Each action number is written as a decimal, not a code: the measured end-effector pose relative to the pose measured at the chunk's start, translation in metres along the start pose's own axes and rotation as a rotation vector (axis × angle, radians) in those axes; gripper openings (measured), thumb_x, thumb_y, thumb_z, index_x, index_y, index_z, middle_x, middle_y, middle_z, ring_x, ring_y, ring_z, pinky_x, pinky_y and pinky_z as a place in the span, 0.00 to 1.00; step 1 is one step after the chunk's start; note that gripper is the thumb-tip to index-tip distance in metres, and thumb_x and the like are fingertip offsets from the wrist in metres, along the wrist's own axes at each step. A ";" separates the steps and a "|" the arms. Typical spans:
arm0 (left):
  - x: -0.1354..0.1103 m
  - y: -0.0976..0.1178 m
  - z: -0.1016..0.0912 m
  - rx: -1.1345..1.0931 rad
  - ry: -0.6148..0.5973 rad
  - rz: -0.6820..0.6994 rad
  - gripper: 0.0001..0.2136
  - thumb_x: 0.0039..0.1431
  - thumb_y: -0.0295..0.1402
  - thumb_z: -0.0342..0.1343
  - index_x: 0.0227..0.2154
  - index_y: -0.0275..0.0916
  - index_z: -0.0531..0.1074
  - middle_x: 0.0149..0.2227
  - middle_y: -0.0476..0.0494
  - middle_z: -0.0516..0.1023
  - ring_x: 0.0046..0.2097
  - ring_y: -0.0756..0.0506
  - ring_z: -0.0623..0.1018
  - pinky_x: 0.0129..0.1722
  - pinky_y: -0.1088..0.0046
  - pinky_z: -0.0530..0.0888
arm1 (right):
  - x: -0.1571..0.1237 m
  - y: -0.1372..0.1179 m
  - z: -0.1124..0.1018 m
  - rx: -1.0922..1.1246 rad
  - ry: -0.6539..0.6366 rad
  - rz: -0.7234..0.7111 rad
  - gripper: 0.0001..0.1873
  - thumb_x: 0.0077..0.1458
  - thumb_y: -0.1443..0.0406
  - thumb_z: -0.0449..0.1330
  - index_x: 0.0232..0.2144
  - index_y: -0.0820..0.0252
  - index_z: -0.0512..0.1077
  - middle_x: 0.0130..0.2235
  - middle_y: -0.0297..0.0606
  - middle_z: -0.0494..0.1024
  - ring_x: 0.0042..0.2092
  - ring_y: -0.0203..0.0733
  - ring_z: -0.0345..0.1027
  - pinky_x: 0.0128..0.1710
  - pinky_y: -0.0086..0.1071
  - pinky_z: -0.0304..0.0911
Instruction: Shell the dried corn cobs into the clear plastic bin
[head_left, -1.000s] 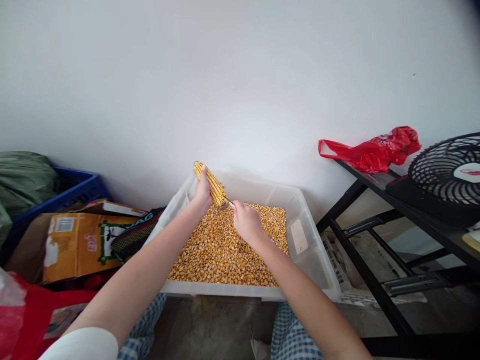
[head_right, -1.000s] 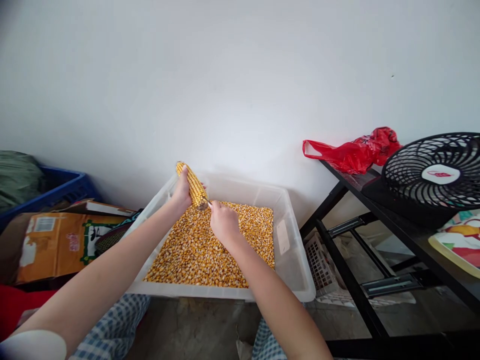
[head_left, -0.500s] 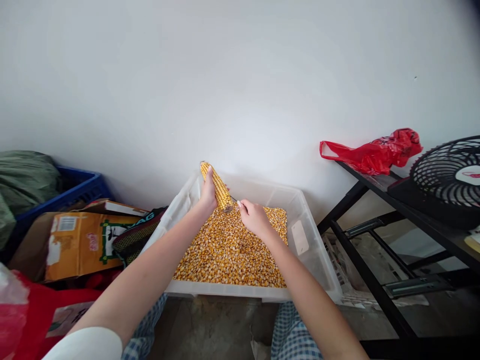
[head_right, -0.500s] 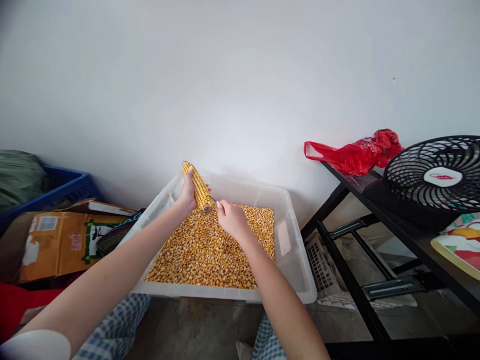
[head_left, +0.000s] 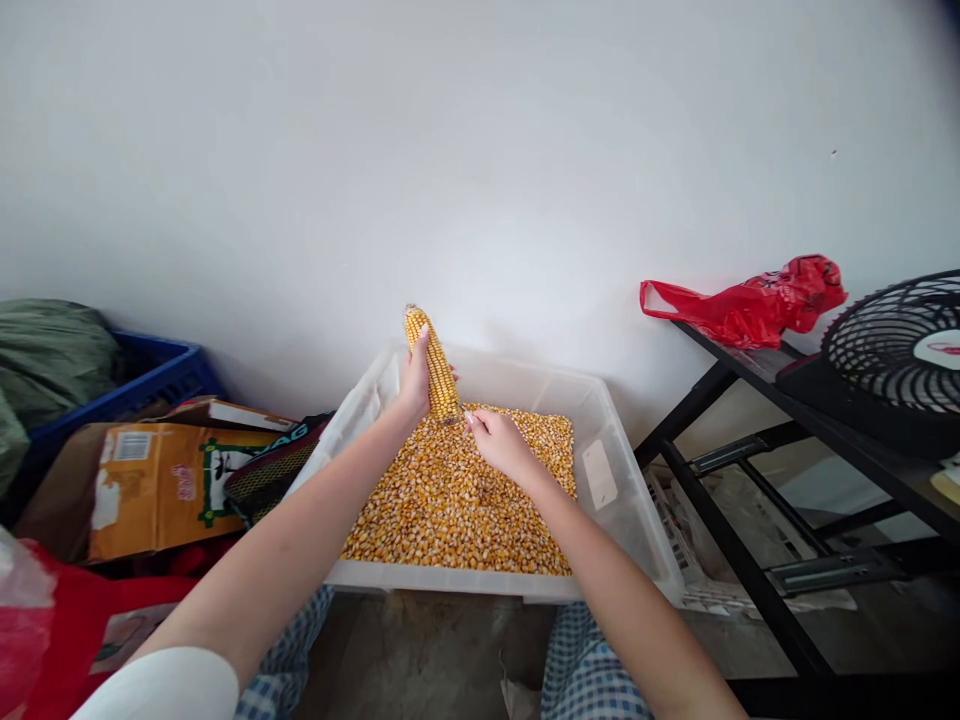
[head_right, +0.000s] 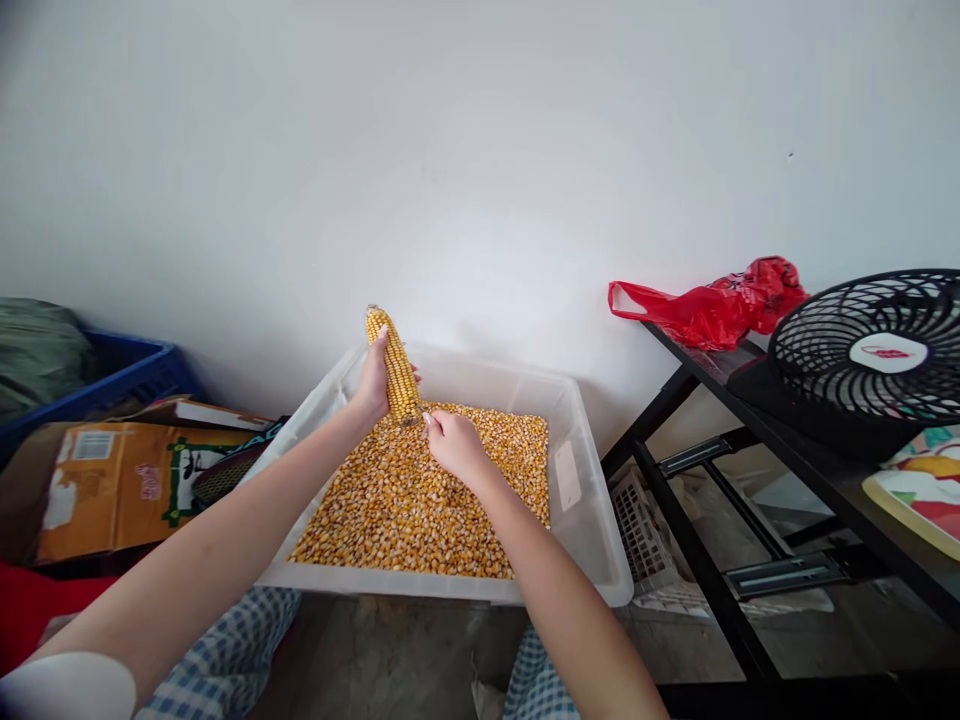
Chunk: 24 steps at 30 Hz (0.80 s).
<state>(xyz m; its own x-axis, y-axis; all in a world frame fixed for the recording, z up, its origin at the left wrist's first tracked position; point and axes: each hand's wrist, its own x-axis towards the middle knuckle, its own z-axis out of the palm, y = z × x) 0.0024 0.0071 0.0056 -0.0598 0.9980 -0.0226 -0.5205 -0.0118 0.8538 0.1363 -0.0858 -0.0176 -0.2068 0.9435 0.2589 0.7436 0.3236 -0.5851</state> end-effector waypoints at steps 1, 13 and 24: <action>-0.001 -0.001 0.001 0.010 -0.008 0.015 0.26 0.45 0.56 0.52 0.37 0.39 0.63 0.18 0.50 0.69 0.18 0.47 0.72 0.19 0.74 0.69 | 0.000 0.000 0.001 0.007 -0.005 0.009 0.17 0.60 0.63 0.44 0.27 0.61 0.69 0.26 0.35 0.73 0.29 0.34 0.64 0.30 0.25 0.51; -0.001 0.003 0.001 0.103 -0.209 -0.081 0.28 0.45 0.59 0.49 0.36 0.38 0.66 0.18 0.45 0.71 0.19 0.45 0.73 0.17 0.71 0.69 | 0.006 0.013 -0.007 0.198 -0.137 -0.082 0.18 0.59 0.59 0.46 0.28 0.62 0.71 0.22 0.30 0.66 0.26 0.33 0.58 0.29 0.25 0.53; -0.016 0.000 0.004 0.286 -0.442 -0.063 0.22 0.47 0.53 0.54 0.34 0.38 0.65 0.17 0.46 0.71 0.17 0.46 0.72 0.15 0.74 0.66 | 0.005 0.015 -0.026 0.073 -0.367 -0.119 0.15 0.58 0.60 0.51 0.34 0.60 0.75 0.35 0.35 0.78 0.35 0.36 0.68 0.36 0.27 0.57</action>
<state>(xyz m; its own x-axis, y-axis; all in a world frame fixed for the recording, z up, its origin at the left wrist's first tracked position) 0.0068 -0.0084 0.0080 0.3613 0.9280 0.0909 -0.2548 0.0045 0.9670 0.1633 -0.0780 -0.0054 -0.5122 0.8577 0.0443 0.6564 0.4242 -0.6238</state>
